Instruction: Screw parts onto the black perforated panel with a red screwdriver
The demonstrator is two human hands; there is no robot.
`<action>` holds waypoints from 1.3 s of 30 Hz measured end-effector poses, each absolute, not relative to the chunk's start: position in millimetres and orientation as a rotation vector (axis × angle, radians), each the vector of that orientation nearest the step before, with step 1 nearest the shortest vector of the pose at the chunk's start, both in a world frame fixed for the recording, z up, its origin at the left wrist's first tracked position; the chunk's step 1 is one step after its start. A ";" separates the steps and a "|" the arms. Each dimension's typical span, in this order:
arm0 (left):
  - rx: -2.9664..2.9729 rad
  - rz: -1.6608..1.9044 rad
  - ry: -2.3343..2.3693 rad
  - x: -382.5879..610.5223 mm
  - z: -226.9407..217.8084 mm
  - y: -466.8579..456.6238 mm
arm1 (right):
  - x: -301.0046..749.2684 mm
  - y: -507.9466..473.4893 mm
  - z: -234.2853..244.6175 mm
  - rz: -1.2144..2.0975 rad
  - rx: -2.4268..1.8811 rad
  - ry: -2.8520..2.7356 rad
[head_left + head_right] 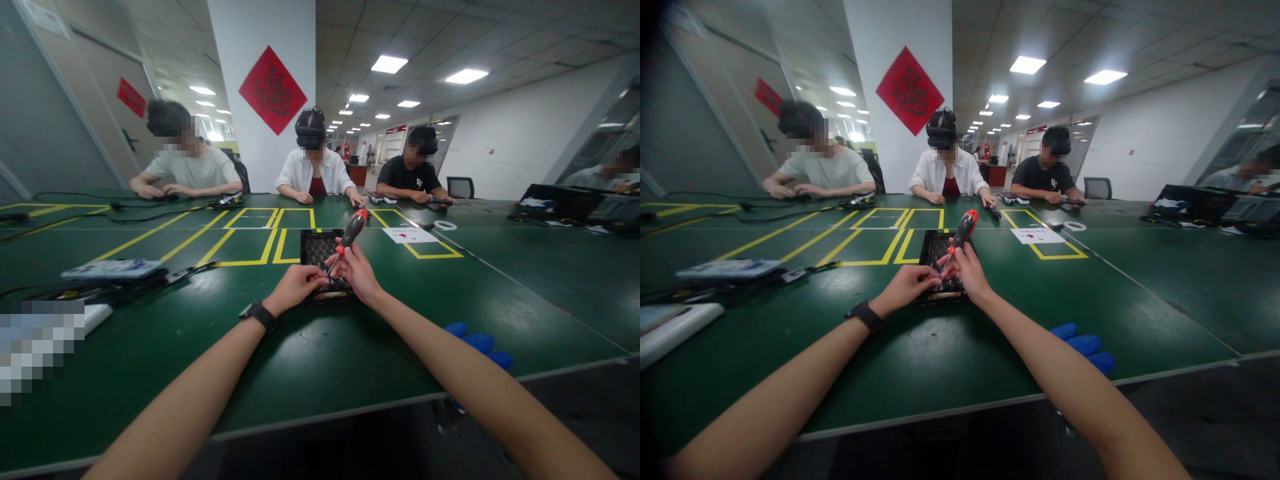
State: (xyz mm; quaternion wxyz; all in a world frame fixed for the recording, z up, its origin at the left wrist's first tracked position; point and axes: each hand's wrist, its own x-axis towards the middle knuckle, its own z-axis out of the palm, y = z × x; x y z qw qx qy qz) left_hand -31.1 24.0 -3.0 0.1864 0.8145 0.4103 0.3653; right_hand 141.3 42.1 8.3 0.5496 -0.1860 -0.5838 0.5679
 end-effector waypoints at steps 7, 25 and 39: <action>2.387 1.074 1.230 -29.5 -0.4 21.8 | 141.2 44.2 6.3 1.368 -0.433 -1.383; 2.427 1.111 1.170 -30.1 -3.1 24.5 | 140.6 44.5 5.3 1.396 -0.422 -1.413; 2.392 1.087 1.224 -30.4 -2.3 24.4 | 140.8 42.2 6.6 1.397 -0.438 -1.416</action>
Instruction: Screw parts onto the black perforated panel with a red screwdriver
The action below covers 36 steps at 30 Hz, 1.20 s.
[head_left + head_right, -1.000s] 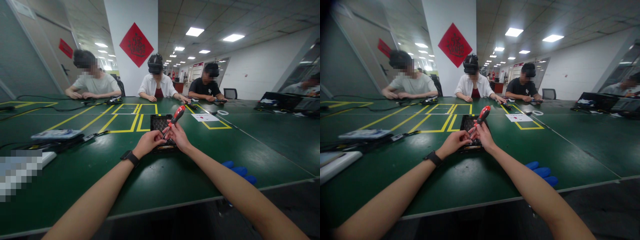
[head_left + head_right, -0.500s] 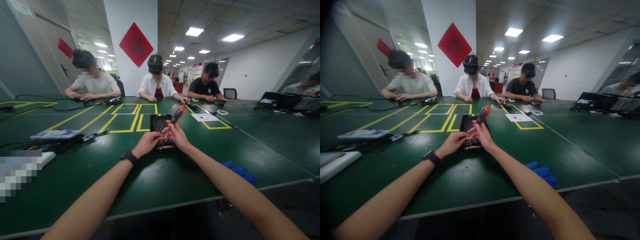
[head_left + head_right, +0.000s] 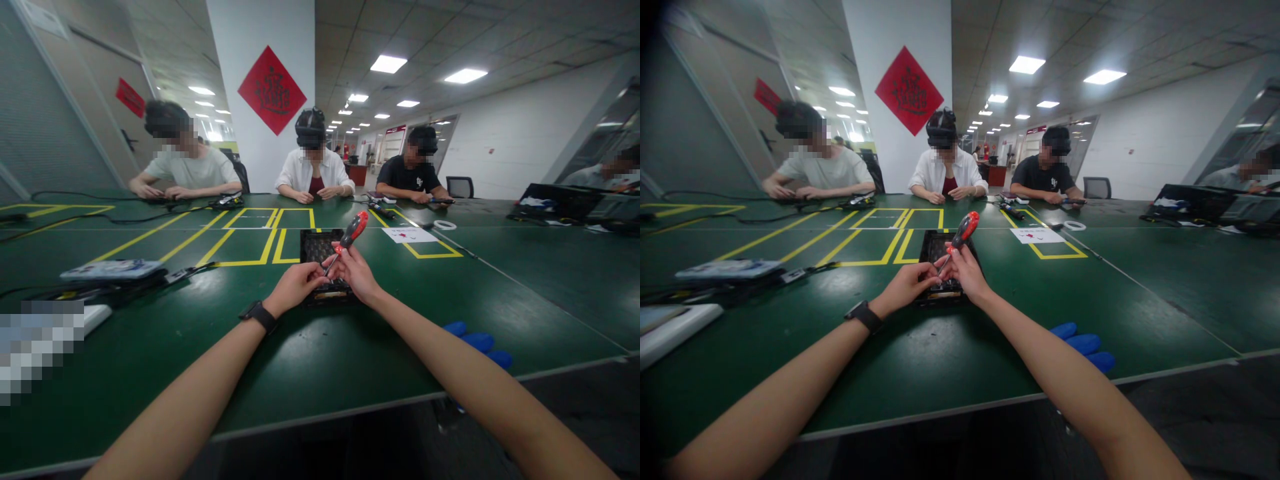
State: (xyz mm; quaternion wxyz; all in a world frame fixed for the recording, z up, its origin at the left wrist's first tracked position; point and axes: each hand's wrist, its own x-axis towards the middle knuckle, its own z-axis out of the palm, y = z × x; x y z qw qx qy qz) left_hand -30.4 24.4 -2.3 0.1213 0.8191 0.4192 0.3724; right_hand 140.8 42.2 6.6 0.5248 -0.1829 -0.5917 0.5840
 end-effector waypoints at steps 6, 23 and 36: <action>2.378 1.062 1.171 -30.1 -2.8 23.8 | 140.4 42.6 6.7 1.386 -0.437 -1.409; 2.410 1.100 1.199 -29.8 -1.4 22.4 | 140.6 43.0 9.0 1.434 -0.467 -1.386; 2.350 1.111 1.230 -27.9 -2.3 22.4 | 139.4 40.4 8.3 1.341 -0.448 -1.420</action>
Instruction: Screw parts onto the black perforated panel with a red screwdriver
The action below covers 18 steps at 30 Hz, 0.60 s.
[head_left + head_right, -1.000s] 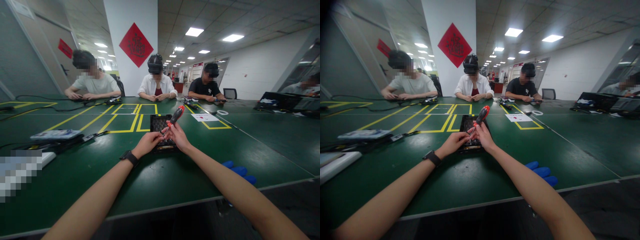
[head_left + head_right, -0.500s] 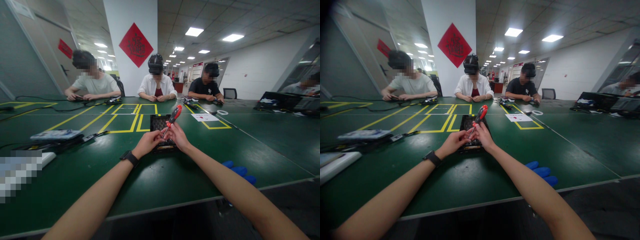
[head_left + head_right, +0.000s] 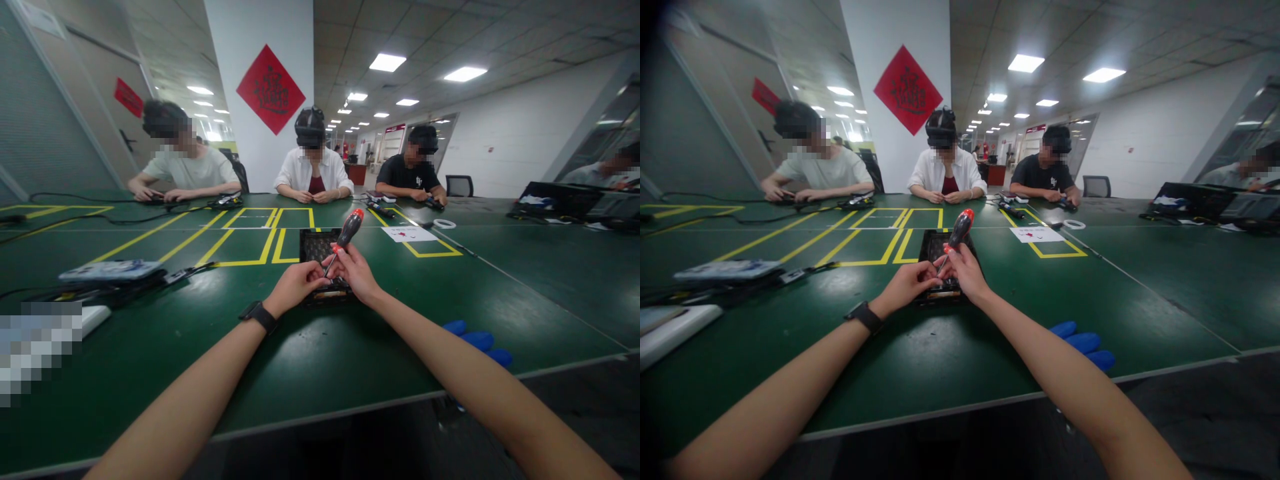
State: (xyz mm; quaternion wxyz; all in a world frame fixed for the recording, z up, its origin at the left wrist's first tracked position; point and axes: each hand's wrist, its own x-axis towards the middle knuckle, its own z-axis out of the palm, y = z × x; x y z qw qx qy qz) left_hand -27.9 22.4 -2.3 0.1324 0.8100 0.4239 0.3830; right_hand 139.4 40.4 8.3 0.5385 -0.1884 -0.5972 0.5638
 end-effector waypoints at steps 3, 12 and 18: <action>2.376 1.109 1.229 -28.9 -2.0 22.8 | 139.9 39.9 9.0 1.341 -0.441 -1.425; 2.406 1.108 1.207 -29.0 -1.9 23.1 | 140.9 42.1 7.5 1.342 -0.444 -1.418; 2.396 1.110 1.257 -28.3 -3.3 22.7 | 139.7 40.3 8.9 1.331 -0.435 -1.422</action>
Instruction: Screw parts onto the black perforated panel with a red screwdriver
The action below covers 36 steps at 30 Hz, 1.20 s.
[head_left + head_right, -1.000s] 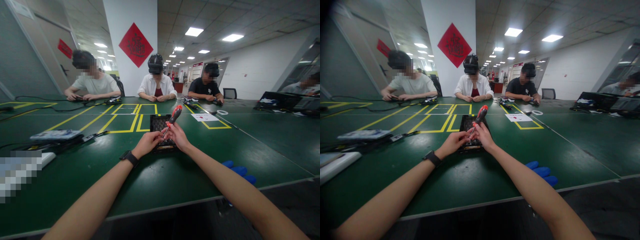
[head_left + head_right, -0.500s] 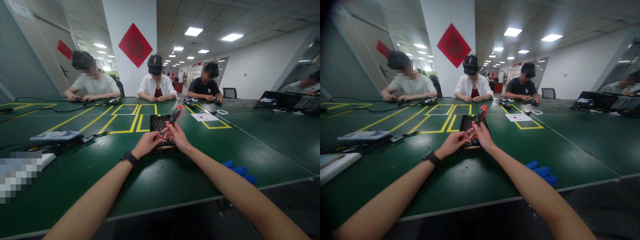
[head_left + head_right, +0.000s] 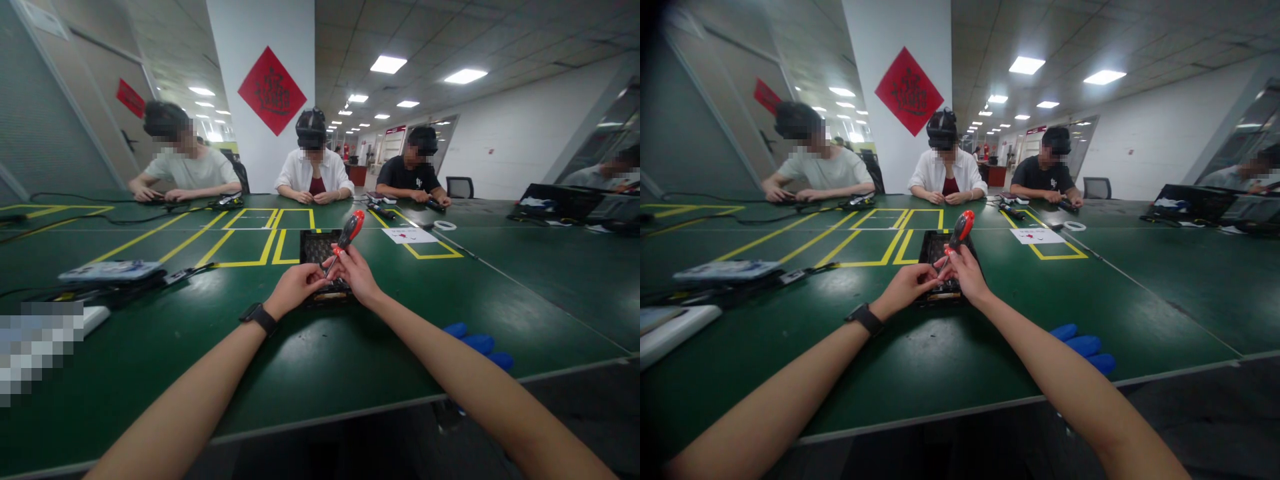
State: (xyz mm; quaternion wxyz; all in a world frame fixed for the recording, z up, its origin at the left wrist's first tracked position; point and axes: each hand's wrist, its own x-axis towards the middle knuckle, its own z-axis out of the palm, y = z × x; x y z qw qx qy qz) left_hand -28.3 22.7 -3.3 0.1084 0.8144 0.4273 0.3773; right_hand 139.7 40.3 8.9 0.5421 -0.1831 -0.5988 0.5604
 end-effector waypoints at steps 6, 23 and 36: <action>2.405 1.114 1.282 -28.6 -4.3 23.3 | 139.6 40.8 7.6 1.338 -0.415 -1.407; 2.454 1.103 1.284 -28.2 -1.5 20.7 | 142.5 42.3 8.3 1.367 -0.456 -1.381; 2.495 1.107 1.317 -29.6 -2.6 23.6 | 143.1 40.1 10.7 1.349 -0.453 -1.422</action>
